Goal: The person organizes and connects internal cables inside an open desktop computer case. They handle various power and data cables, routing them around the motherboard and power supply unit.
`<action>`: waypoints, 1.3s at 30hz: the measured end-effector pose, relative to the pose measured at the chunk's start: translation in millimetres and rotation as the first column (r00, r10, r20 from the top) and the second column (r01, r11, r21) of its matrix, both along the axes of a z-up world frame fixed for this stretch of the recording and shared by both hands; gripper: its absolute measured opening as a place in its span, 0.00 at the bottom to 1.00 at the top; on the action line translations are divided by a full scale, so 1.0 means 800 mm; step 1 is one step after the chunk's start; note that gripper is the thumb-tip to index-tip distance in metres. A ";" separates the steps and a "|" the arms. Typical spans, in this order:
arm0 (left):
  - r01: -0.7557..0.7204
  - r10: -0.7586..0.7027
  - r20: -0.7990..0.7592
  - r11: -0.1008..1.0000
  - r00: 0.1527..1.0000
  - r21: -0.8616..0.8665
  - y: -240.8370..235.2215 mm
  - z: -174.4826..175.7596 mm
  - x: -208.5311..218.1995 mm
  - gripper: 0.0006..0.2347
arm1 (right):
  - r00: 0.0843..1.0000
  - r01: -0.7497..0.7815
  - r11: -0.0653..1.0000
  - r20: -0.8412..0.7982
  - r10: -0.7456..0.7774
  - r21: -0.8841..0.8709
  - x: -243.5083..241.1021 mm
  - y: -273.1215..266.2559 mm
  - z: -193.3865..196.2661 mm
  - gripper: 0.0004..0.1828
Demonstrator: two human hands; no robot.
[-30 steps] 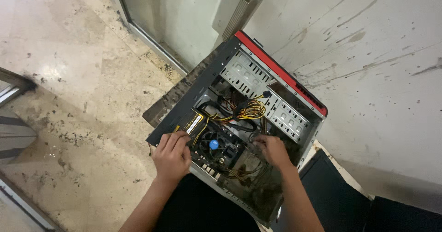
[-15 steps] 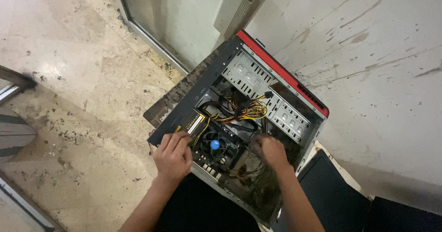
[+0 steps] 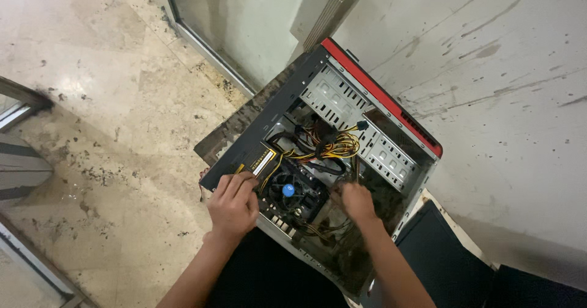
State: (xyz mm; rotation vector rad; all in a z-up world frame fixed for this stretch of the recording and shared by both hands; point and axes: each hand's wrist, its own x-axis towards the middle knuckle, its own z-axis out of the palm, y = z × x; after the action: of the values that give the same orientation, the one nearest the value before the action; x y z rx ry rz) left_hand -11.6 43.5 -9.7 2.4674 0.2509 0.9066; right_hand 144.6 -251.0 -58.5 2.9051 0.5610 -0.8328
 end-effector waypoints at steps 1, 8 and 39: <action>-0.009 0.009 -0.034 1.000 0.999 0.004 -0.001 0.001 0.000 0.05 | 1.000 0.006 1.000 0.017 -0.006 -0.019 -0.005 0.013 0.014 0.13; -0.013 0.013 0.027 1.000 1.000 0.012 -0.002 -0.017 -0.001 0.08 | 0.962 0.214 0.963 -0.209 -0.177 0.165 -0.004 0.026 0.056 0.17; 0.002 -0.002 0.041 1.000 0.999 -0.004 -0.001 -0.015 0.002 0.06 | 0.951 0.244 0.952 -0.237 -0.198 0.187 -0.004 0.017 0.026 0.17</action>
State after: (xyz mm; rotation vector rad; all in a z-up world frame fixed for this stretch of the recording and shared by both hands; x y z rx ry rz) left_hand -10.0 43.1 -21.4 2.4421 0.2354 0.9538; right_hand 141.0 -237.1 -37.7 3.1387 0.3592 -1.1986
